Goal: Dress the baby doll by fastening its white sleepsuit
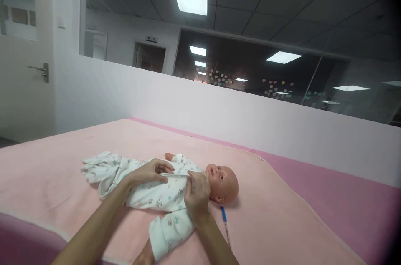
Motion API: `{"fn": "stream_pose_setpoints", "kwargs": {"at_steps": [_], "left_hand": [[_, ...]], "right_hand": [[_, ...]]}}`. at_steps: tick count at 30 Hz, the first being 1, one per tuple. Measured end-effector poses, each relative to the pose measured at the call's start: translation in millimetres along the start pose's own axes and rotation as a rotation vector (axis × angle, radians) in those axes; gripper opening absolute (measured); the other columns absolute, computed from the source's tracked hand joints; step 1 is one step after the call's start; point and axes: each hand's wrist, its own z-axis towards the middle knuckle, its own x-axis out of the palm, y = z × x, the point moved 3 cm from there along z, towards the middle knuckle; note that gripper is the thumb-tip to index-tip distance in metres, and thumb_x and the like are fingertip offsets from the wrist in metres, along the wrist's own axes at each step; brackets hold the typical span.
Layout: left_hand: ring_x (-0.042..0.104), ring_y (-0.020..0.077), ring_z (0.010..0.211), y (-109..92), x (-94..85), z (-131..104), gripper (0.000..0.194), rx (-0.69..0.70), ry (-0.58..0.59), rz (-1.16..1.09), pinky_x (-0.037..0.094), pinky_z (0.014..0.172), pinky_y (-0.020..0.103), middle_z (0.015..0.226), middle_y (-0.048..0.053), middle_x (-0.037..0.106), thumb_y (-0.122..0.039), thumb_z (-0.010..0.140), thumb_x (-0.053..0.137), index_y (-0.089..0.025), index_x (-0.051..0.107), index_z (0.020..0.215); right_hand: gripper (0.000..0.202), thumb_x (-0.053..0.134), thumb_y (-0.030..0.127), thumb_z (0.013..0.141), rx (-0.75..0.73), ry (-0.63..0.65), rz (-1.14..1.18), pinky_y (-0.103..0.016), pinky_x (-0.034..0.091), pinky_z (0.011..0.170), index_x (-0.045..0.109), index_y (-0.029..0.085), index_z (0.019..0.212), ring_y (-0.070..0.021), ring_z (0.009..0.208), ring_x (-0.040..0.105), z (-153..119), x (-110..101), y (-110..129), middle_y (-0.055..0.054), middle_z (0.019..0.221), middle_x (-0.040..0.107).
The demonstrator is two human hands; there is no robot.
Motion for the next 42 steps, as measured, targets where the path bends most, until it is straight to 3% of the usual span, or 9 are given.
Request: {"fn": "stream_pose_setpoints", "kwargs": {"at_steps": [5,10,14,18,22,30,42], "left_hand": [[0.057,0.0165,0.084,2,-7.3,-16,0.030,-0.007,-0.045,0.064,0.043,0.068,0.022,0.091,0.004,0.064,-0.022,0.061,0.064,-0.018,0.064,0.091],[0.059,0.0142,0.071,17,-9.4,-13,0.025,0.027,-0.214,-0.040,0.044,0.065,0.023,0.073,0.002,0.066,-0.020,0.057,0.068,-0.015,0.064,0.081],[0.060,0.0138,0.065,28,-11.5,-11,0.028,0.035,-0.328,-0.136,0.046,0.064,0.023,0.065,0.002,0.066,-0.018,0.052,0.072,-0.014,0.061,0.078],[0.060,0.0138,0.064,28,-13.0,-14,0.030,0.079,-0.380,-0.173,0.046,0.063,0.024,0.062,0.001,0.065,-0.018,0.051,0.073,-0.013,0.060,0.078],[0.060,0.0136,0.064,26,-12.5,-15,0.032,0.061,-0.320,-0.231,0.046,0.064,0.024,0.065,0.001,0.065,-0.017,0.052,0.073,-0.013,0.060,0.081],[0.060,0.0127,0.069,25,-13.4,-16,0.027,0.015,-0.254,-0.375,0.043,0.069,0.023,0.073,0.002,0.067,-0.012,0.055,0.069,-0.014,0.063,0.081],[0.058,0.0111,0.065,23,-9.0,-14,0.030,0.023,-0.170,-0.344,0.044,0.067,0.023,0.066,0.001,0.065,-0.008,0.055,0.067,-0.013,0.064,0.085]], "right_hand": [[0.019,0.044,0.009,0.079,0.013,0.050,-0.006,-0.034,0.040,0.075,0.053,0.018,0.093,-0.0166,0.077,0.051,-1,0,1,-0.005,0.080,0.058],[0.020,0.041,0.009,0.078,0.068,0.155,-0.035,-0.034,0.036,0.076,0.055,0.017,0.091,-0.0180,0.084,0.048,9,5,13,-0.006,0.087,0.056],[0.013,0.043,0.011,0.076,0.039,0.335,-0.017,-0.034,0.034,0.078,0.054,0.018,0.080,-0.0173,0.081,0.047,20,26,29,-0.004,0.082,0.055],[0.014,0.045,0.011,0.073,-0.011,0.479,0.030,-0.033,0.034,0.080,0.053,0.018,0.083,-0.0168,0.080,0.047,18,54,38,-0.002,0.079,0.054],[0.017,0.046,0.012,0.075,0.047,0.469,0.089,-0.030,0.036,0.076,0.053,0.019,0.088,-0.0157,0.079,0.049,8,66,34,-0.001,0.080,0.056],[0.019,0.042,0.009,0.081,0.134,0.428,0.140,-0.028,0.035,0.075,0.054,0.020,0.090,-0.0149,0.079,0.050,-1,65,27,-0.001,0.080,0.058],[0.021,0.039,0.005,0.075,0.072,0.413,-0.120,-0.033,0.034,0.067,0.052,0.017,0.085,-0.0185,0.070,0.045,-4,70,34,-0.005,0.073,0.052]]}}
